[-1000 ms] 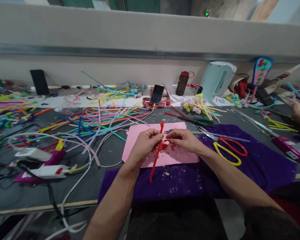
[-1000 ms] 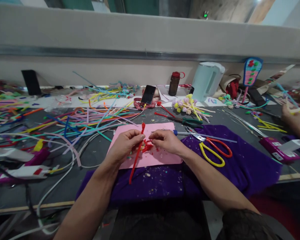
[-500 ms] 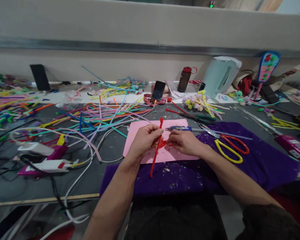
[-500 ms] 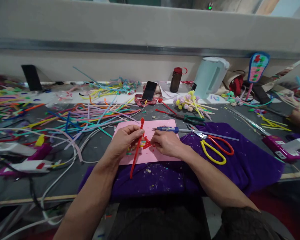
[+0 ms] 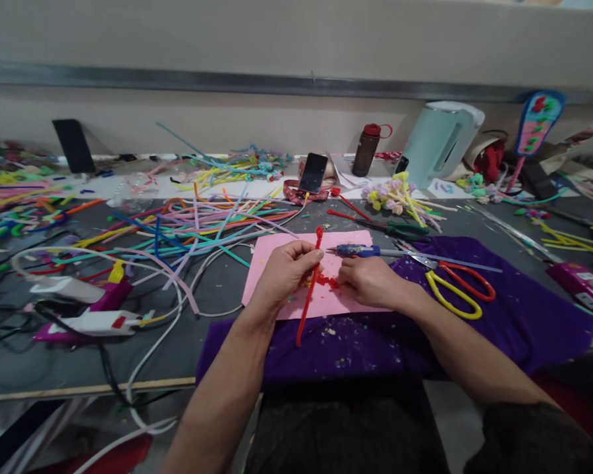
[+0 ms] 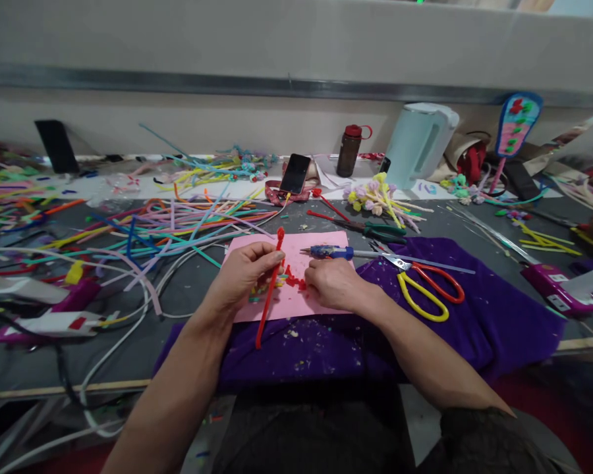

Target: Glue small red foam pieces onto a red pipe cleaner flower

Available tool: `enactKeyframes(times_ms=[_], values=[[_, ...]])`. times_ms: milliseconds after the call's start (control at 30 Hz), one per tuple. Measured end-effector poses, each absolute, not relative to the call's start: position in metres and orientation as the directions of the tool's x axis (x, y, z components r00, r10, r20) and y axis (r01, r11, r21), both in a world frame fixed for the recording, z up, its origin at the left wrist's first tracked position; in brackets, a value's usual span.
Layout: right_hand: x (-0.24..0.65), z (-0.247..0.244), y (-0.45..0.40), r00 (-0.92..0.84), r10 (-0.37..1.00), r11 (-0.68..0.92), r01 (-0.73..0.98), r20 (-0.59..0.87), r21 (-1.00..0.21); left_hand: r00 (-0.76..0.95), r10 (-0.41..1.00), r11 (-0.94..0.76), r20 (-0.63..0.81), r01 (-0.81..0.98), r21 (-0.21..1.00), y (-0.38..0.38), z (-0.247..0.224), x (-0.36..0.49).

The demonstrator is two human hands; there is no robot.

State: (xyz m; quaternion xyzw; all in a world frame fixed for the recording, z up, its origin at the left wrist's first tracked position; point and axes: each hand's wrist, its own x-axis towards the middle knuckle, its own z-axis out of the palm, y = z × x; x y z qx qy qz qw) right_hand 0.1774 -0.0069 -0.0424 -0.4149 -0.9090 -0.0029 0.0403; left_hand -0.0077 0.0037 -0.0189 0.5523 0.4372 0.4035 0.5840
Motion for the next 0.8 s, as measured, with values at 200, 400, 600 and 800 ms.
enactKeyframes(times_ms=[200,400,600,800], values=[[0.189,-0.037,-0.004,-0.615,0.786,0.618,0.780,0.058,-0.097,0.296,0.953,0.065,-0.064,0.007,0.998,0.003,-0.018,-0.008],[0.182,-0.038,-0.003,-0.525,0.843,0.532,0.846,0.121,-0.035,0.299,0.952,0.078,-0.069,-0.016,0.997,0.002,-0.017,-0.008],[0.168,-0.048,-0.006,-0.587,0.794,0.599,0.800,0.159,-0.043,0.304,0.950,0.085,-0.072,-0.031,0.996,0.001,-0.017,-0.007],[0.158,-0.057,-0.006,-0.552,0.818,0.558,0.830,0.162,0.010,0.298,0.950,0.111,-0.097,-0.029,0.993,0.002,-0.018,-0.008]])
